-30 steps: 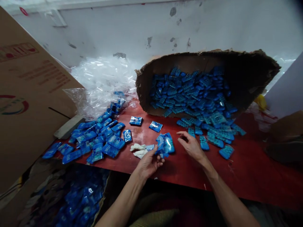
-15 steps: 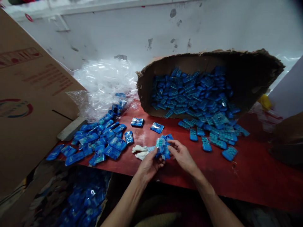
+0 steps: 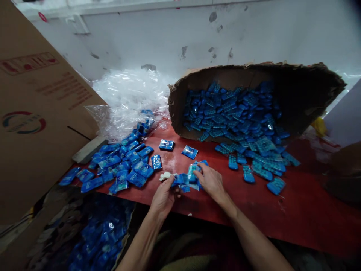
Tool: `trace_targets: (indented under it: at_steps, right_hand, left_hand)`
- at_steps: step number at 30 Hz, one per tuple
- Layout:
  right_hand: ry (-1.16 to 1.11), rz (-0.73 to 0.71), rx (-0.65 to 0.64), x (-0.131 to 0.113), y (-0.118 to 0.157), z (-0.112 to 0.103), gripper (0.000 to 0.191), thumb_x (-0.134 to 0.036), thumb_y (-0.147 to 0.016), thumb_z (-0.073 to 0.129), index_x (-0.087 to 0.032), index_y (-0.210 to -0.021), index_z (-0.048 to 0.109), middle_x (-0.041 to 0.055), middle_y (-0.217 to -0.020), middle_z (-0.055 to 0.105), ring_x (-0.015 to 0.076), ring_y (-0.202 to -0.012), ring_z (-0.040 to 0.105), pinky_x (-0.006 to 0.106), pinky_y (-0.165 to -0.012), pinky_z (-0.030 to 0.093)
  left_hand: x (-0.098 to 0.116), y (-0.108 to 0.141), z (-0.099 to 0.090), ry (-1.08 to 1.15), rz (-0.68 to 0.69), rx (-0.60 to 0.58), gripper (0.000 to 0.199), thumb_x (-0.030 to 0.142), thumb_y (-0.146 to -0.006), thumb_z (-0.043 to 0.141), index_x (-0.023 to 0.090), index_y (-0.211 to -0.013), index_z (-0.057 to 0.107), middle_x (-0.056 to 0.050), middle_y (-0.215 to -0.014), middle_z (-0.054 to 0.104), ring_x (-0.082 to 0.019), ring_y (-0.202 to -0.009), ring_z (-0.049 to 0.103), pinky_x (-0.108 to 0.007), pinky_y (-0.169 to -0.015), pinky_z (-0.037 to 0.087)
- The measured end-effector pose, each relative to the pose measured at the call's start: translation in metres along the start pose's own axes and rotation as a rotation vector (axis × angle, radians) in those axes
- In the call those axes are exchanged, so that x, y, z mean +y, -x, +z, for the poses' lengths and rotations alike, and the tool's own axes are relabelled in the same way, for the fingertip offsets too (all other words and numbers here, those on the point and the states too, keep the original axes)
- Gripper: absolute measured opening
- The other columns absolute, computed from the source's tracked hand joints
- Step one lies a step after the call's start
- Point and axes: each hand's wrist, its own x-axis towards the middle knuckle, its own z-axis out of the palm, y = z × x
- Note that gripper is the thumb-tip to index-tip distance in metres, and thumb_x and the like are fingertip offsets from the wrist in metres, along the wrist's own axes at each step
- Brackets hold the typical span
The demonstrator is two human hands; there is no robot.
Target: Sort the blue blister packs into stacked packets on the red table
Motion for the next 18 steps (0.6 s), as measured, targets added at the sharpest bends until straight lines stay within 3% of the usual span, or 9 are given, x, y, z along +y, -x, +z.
trace_targets:
  at_steps: [4,10,13,16,18]
  right_hand:
    - [0.225,0.004,-0.019,-0.023,-0.01,0.021,0.043,-0.043,-0.077,0.048,-0.017,-0.111,0.046,0.0131,-0.096,0.059,0.0257,-0.081,0.059,0.032,-0.062,0.042]
    - [0.137,-0.003,0.019,-0.02,-0.017,0.041,0.04,-0.026,-0.078,0.046,-0.016,-0.116,0.041,0.0115,-0.099,0.057,0.0221,-0.085,0.057,0.03,-0.066,0.043]
    - [-0.289,0.035,0.008,-0.011,-0.018,0.031,0.042,-0.027,-0.076,0.047,-0.017,-0.117,0.041,0.0066,-0.092,0.059,0.0166,-0.071,0.058,0.026,-0.056,0.045]
    - [-0.841,0.094,-0.147,-0.006,-0.007,0.007,0.05,-0.036,-0.075,0.048,-0.019,-0.12,0.036,0.0008,-0.08,0.058,0.0083,-0.042,0.048,0.02,-0.034,0.036]
    - [-0.97,0.065,-0.253,-0.005,0.006,-0.008,0.047,-0.037,-0.073,0.051,-0.02,-0.116,0.04,-0.0012,-0.076,0.057,0.0048,-0.036,0.041,0.017,-0.031,0.032]
  left_hand:
    - [0.004,0.001,-0.006,0.021,0.022,0.001,0.026,0.035,-0.063,0.066,0.014,-0.071,0.053,0.003,-0.051,0.052,-0.007,-0.042,0.047,-0.019,-0.039,0.036]
    - [-0.007,-0.004,-0.006,0.111,-0.044,-0.005,0.022,0.033,-0.066,0.064,0.016,-0.071,0.051,0.003,-0.049,0.052,-0.009,-0.044,0.049,-0.019,-0.04,0.037]
    - [-0.009,-0.007,-0.007,0.163,-0.087,0.0,0.022,0.035,-0.068,0.062,0.017,-0.071,0.05,0.003,-0.047,0.05,-0.01,-0.044,0.05,-0.019,-0.04,0.038]
    - [-0.01,-0.007,-0.005,0.162,-0.082,-0.01,0.023,0.037,-0.069,0.06,0.016,-0.071,0.05,0.003,-0.045,0.049,-0.009,-0.042,0.049,-0.019,-0.04,0.037]
    - [-0.012,-0.007,-0.002,0.155,-0.081,-0.008,0.023,0.037,-0.07,0.059,0.016,-0.071,0.051,0.003,-0.045,0.048,-0.009,-0.041,0.047,-0.019,-0.039,0.036]
